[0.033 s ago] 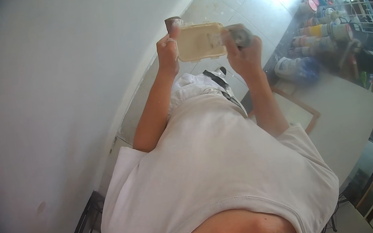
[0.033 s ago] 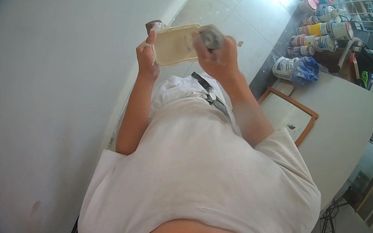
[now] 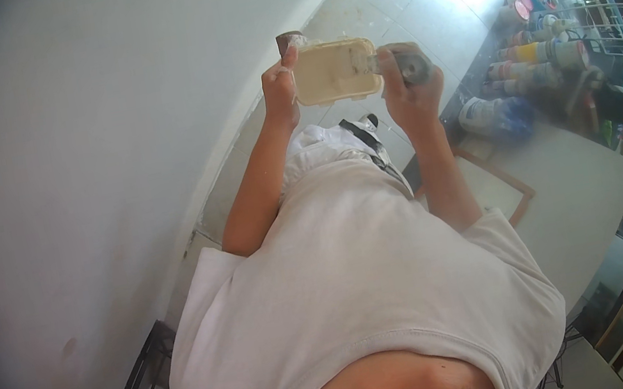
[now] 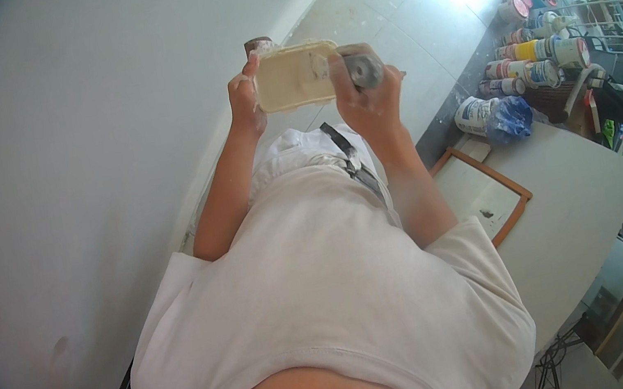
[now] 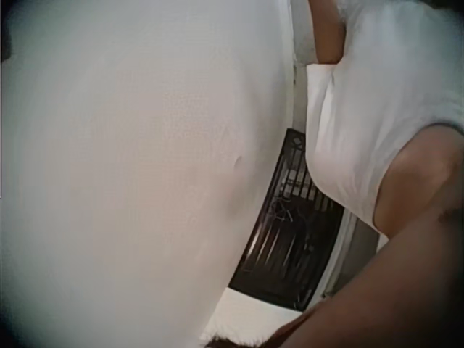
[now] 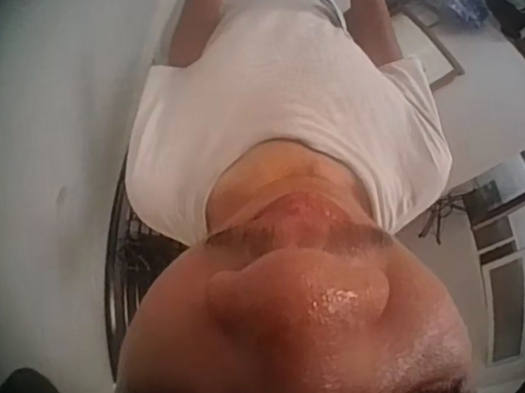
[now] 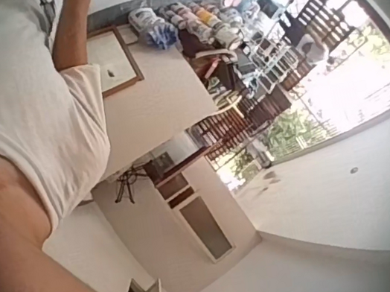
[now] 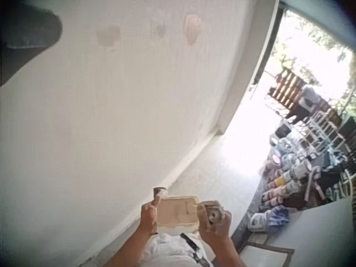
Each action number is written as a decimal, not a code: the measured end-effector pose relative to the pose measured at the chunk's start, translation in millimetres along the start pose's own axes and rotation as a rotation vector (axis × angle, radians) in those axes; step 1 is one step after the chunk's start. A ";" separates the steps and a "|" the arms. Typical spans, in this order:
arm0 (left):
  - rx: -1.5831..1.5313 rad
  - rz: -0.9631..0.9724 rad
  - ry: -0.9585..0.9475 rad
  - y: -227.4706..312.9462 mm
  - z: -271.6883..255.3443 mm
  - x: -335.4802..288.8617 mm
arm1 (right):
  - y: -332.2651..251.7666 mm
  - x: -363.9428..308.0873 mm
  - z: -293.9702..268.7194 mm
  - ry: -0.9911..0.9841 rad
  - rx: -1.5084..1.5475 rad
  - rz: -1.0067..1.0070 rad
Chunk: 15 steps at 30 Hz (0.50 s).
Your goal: The person patches a wall with putty using a putty knife.
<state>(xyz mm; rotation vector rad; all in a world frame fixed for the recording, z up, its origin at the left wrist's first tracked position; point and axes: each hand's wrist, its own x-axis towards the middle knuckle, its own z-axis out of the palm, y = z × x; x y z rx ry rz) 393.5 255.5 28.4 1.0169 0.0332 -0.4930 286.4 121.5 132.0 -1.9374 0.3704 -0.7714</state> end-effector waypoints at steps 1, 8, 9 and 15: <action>-0.033 -0.016 0.028 -0.4 0.2 -0.1 | -0.9 2.4 0.0 -0.002 0.002 0.000; -0.044 0.007 0.082 -4.6 5.4 5.9 | -1.6 2.3 3.3 -0.032 -0.129 -0.096; 0.043 0.017 0.048 -3.7 2.1 10.1 | -1.7 6.7 0.3 -0.124 -0.191 -0.105; -0.014 0.046 0.050 -1.5 10.9 11.3 | 6.0 10.6 -18.2 -0.073 -0.086 0.003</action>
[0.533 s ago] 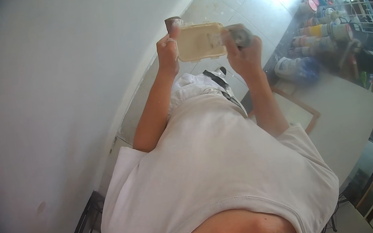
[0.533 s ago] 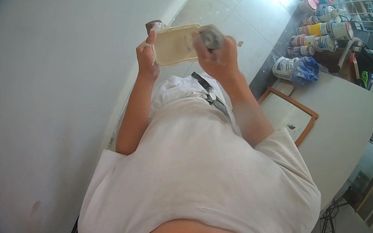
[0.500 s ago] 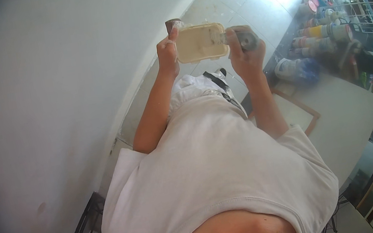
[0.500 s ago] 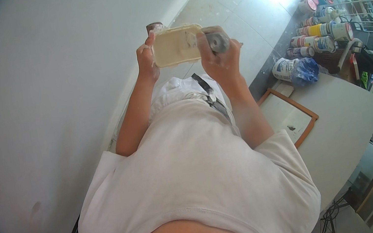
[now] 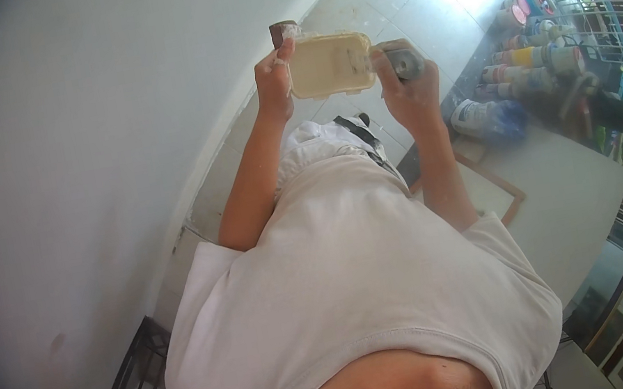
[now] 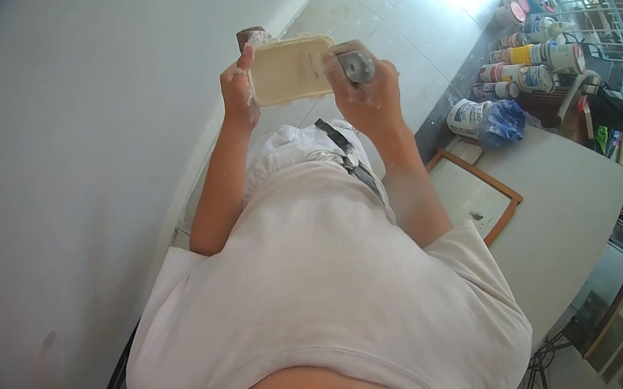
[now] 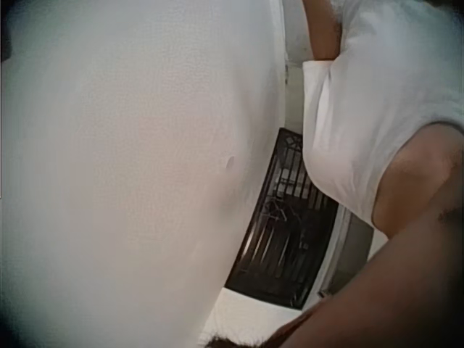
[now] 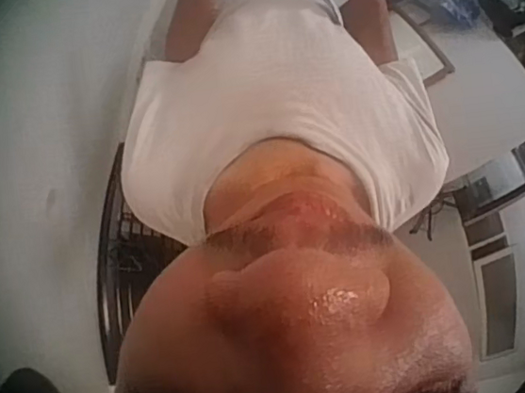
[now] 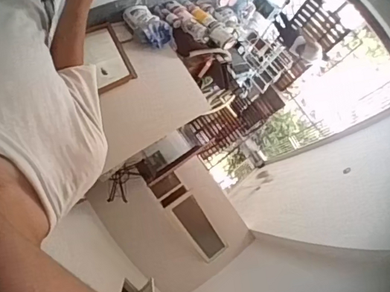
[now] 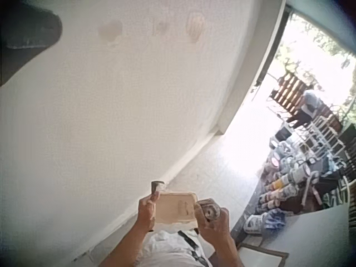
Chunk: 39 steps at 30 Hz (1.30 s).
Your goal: The person patches a wall with putty using a putty knife.
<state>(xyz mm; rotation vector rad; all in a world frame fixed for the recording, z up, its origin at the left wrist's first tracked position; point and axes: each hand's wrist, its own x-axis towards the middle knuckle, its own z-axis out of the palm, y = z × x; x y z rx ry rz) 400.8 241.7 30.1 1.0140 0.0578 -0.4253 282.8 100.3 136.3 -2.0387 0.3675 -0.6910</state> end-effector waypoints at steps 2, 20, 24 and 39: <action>0.067 0.005 -0.066 -6.6 -2.3 2.8 | 0.0 -0.1 -4.4 -0.101 -0.071 0.029; 0.311 0.048 0.043 -40.9 16.4 -24.4 | 17.8 -0.9 -64.8 -0.496 -0.174 0.085; 0.216 -0.073 -0.049 -48.4 21.6 -30.7 | 16.7 15.3 -110.4 -0.765 -0.073 -0.247; 0.239 -0.140 -0.272 -62.4 146.9 -102.5 | 18.3 78.8 -263.6 -1.211 -0.229 -0.458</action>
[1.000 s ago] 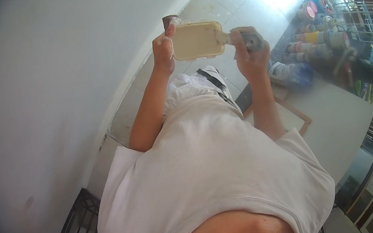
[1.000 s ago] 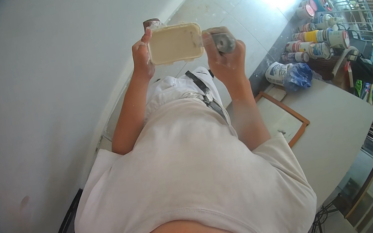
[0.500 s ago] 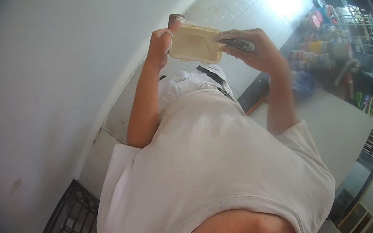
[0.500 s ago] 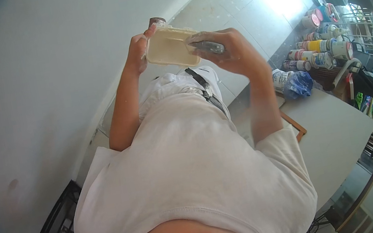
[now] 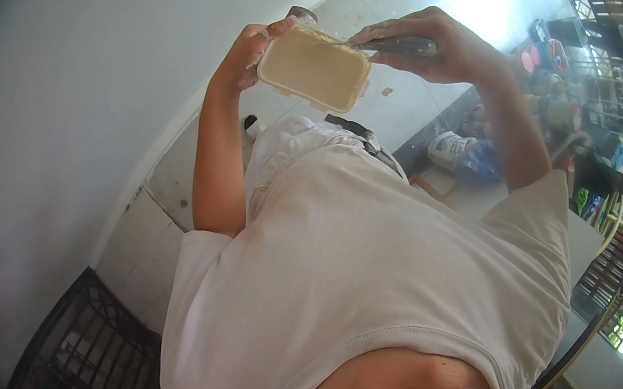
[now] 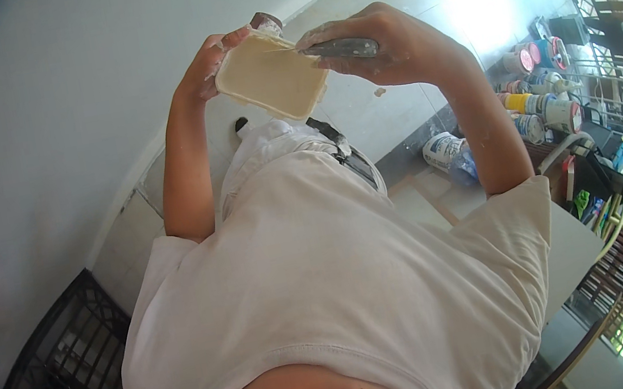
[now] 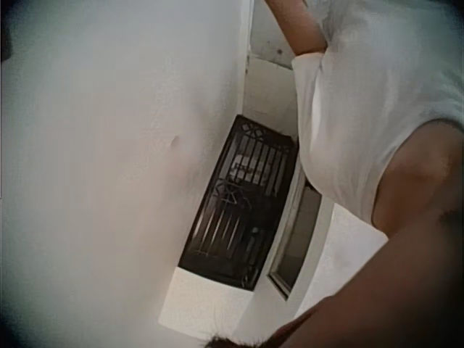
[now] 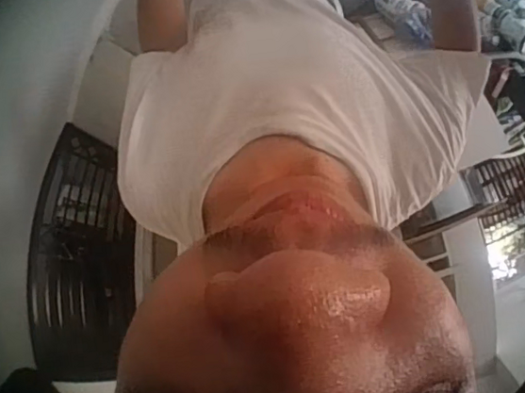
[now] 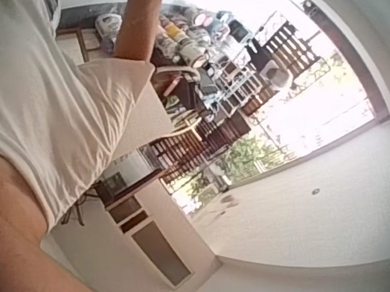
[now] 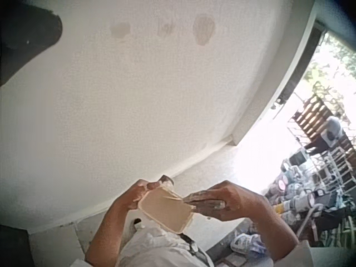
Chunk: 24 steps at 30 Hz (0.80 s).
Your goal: The person patches a wall with putty using a putty knife.
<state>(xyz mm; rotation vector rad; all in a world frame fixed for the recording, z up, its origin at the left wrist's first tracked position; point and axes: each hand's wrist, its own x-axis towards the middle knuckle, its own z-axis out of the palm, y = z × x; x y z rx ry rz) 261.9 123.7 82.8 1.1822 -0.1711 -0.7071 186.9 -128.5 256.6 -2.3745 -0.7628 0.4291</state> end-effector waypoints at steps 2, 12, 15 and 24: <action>-0.003 0.023 0.048 -1.5 27.6 -10.2 | 3.4 -20.9 -6.4 -0.039 0.047 0.015; 0.044 0.045 0.057 -34.5 97.2 -25.1 | 17.1 -97.5 -20.9 -0.093 -0.051 -0.208; 0.042 0.041 0.115 -43.8 141.0 -30.0 | 21.5 -139.0 -24.9 -0.081 -0.030 -0.229; 0.052 0.024 0.155 -71.1 198.7 -30.8 | 55.1 -213.3 -23.6 -0.012 -0.053 -0.370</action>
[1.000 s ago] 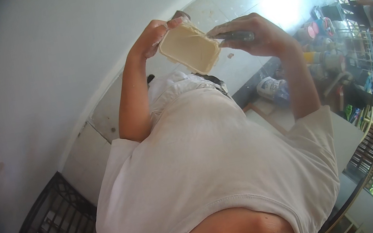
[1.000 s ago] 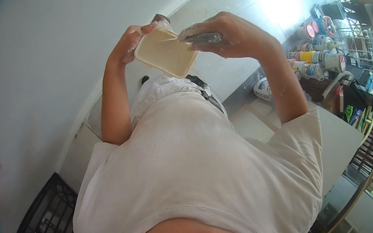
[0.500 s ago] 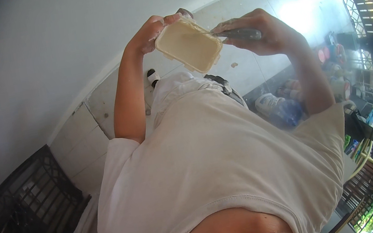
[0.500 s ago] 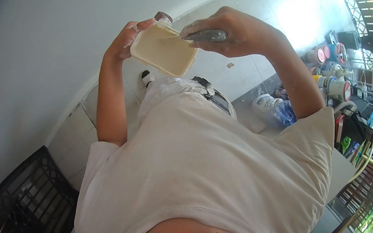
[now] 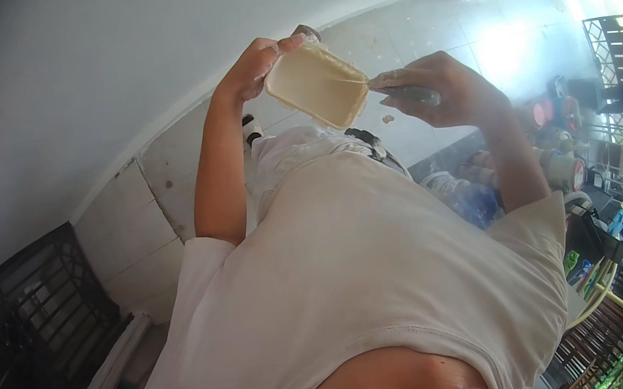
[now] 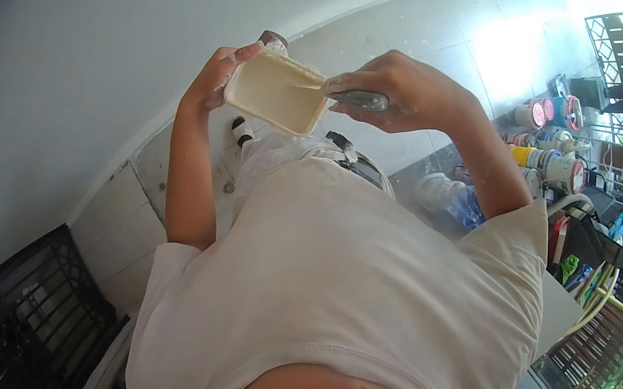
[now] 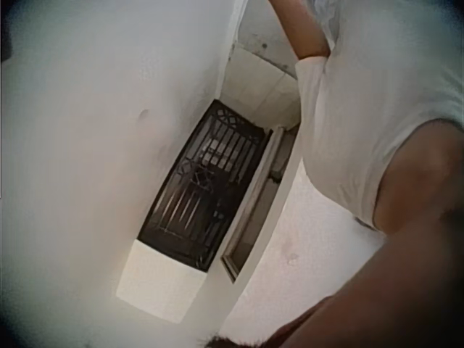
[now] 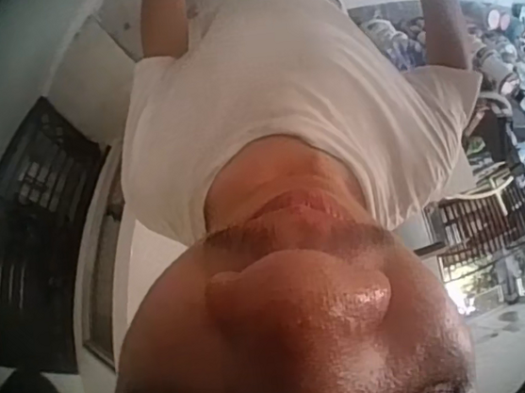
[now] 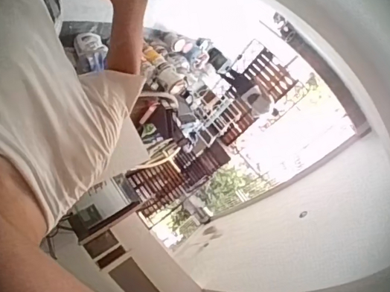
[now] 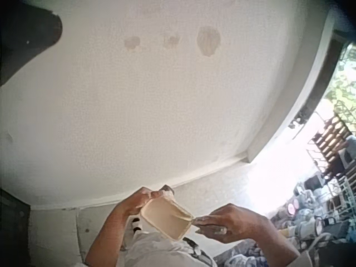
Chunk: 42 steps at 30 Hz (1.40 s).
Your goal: The person patches a wall with putty using a putty knife.
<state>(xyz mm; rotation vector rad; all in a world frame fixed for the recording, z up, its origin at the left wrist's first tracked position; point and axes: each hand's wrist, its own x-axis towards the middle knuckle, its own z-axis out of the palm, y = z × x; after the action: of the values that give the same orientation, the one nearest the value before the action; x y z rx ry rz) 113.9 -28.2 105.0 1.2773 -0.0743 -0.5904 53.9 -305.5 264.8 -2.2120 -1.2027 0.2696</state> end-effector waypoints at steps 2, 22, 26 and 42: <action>-0.001 -0.006 0.014 -7.0 3.6 5.2 | 0.0 -1.1 -5.1 0.013 0.021 -0.037; -0.092 0.085 -0.043 -22.9 65.2 -8.9 | 35.8 -45.5 -12.8 0.228 0.249 0.191; -0.136 0.093 -0.007 -44.1 74.3 -6.0 | 44.0 -61.2 -2.6 0.178 0.283 0.410; -0.318 0.119 0.403 -88.7 86.4 34.6 | 96.5 -76.3 44.3 0.448 0.540 0.535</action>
<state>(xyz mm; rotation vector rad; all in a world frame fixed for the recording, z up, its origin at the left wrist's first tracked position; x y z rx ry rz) 78.2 -134.1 41.5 1.0508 0.2676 -0.2227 57.9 -389.2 164.4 -1.9188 -0.2415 0.2525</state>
